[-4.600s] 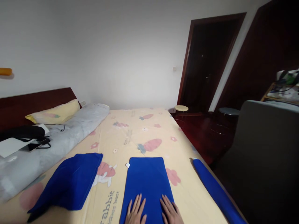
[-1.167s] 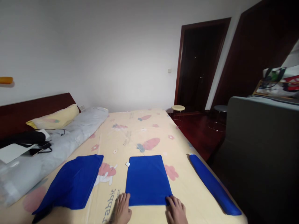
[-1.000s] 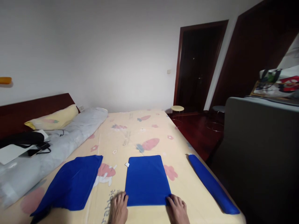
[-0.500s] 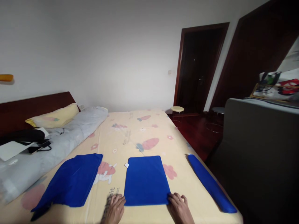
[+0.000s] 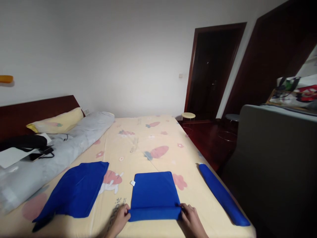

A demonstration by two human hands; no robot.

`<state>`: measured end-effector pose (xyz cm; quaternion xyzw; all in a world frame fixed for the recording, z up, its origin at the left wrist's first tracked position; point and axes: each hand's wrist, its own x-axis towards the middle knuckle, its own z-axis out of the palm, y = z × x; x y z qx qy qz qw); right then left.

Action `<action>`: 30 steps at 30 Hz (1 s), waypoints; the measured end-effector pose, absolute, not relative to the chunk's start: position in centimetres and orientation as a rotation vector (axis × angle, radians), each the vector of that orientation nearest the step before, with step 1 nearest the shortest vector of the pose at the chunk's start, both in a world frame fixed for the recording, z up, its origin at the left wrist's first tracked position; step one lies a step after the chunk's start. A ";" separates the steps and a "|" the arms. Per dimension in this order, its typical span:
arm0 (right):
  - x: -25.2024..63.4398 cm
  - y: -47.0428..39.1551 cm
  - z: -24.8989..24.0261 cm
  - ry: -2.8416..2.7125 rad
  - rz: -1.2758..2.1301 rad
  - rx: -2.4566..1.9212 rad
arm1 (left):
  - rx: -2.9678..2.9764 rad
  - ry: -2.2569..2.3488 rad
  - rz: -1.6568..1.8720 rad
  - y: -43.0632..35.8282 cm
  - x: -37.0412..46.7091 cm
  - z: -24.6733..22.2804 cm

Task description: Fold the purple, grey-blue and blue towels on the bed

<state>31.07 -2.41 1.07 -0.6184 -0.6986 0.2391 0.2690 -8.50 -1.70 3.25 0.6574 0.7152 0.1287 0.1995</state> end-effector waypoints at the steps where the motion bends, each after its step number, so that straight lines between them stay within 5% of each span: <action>1: 30.9 -1.9 0.7 -1.867 0.608 -1.684 | 1.841 2.018 0.342 -1.4 -8.1 3.0; 10: 29.3 -1.7 -2.1 -1.865 0.107 -1.614 | 2.157 2.280 0.409 -2.5 -5.2 1.1; 19: 17.9 -2.0 -2.2 -2.003 0.201 -1.452 | 2.360 1.996 0.442 -1.9 4.8 -6.0; 30: 26.3 -1.6 -4.6 -1.853 0.220 -1.541 | 2.390 2.160 0.466 -2.5 -4.1 -3.5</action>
